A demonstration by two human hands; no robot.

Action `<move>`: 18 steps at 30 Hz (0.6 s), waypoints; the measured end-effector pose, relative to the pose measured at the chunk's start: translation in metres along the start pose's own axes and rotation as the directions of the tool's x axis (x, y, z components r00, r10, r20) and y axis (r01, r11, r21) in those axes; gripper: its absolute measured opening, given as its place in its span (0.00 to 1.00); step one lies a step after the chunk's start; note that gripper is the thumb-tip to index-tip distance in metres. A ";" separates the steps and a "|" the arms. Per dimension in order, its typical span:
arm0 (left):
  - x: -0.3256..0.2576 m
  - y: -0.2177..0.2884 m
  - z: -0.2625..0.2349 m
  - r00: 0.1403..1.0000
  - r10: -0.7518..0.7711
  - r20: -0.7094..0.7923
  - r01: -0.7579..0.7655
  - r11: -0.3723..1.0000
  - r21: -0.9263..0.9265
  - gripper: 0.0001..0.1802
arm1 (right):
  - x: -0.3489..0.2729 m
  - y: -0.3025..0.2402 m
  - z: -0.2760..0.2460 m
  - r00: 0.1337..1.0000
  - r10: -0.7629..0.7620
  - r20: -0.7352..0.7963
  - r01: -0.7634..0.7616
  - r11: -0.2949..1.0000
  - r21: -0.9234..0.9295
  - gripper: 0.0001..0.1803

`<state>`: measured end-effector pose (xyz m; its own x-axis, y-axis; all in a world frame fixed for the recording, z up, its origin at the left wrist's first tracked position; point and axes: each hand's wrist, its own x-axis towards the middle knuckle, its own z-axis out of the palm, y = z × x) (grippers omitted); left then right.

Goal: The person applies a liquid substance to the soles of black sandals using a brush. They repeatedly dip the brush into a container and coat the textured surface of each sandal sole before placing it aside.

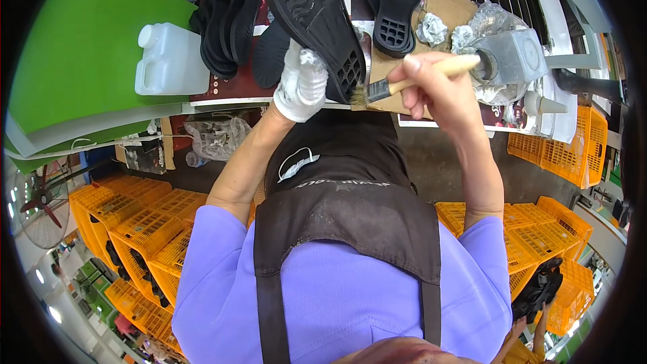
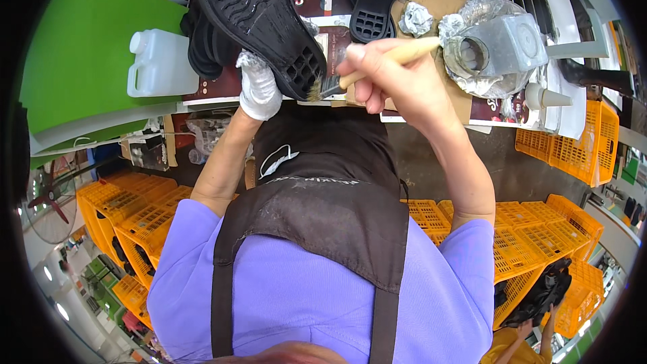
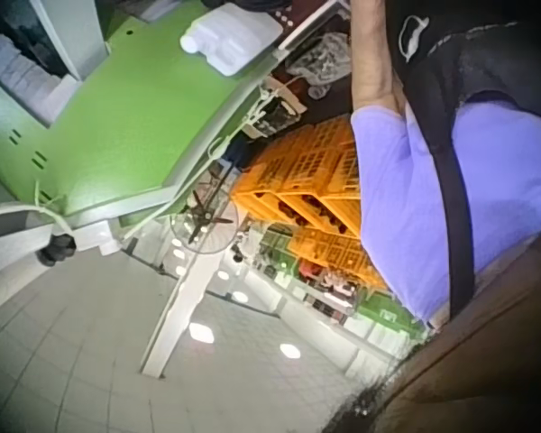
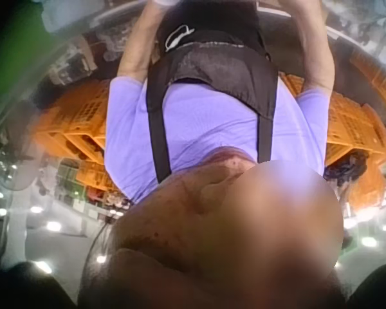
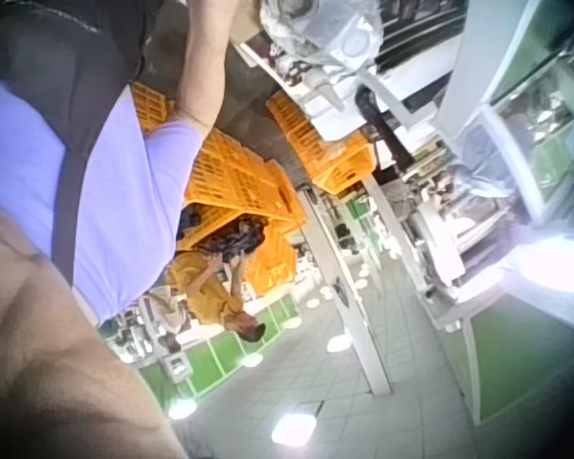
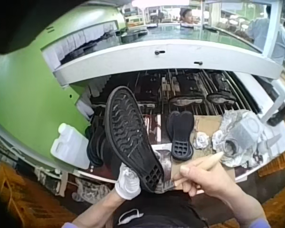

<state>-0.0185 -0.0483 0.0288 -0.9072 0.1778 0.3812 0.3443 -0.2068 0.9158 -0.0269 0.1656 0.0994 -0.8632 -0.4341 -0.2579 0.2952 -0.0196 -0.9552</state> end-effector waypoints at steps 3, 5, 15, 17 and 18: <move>0.001 -0.004 -0.005 0.984 -0.180 0.001 0.177 0.963 -0.203 0.36 | 0.011 0.013 -0.017 0.998 -0.016 0.055 -0.008 0.917 0.400 0.18; 0.005 0.000 -0.002 0.945 -0.327 0.027 0.293 0.803 -0.518 0.38 | 0.009 0.012 -0.025 0.997 -0.081 0.007 0.069 0.892 0.447 0.17; 0.000 0.000 0.005 0.800 -0.570 0.186 0.483 0.427 -0.764 0.39 | 0.007 0.007 0.000 0.946 -0.316 -0.066 0.306 0.943 -0.132 0.13; 0.000 0.000 0.005 0.840 -0.517 0.165 0.444 0.480 -0.757 0.38 | 0.002 0.008 -0.001 0.965 -0.264 -0.008 0.261 0.958 -0.122 0.13; 0.000 0.000 0.006 0.858 -0.488 0.159 0.425 0.502 -0.754 0.37 | -0.001 0.006 -0.001 0.979 -0.200 0.029 0.202 0.968 -0.151 0.13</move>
<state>-0.0175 -0.0426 0.0293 -0.9082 0.4063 -0.1002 -0.3950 -0.7532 0.5260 -0.0245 0.1671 0.0937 -0.8925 -0.4474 -0.0571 0.0491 0.0294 -0.9984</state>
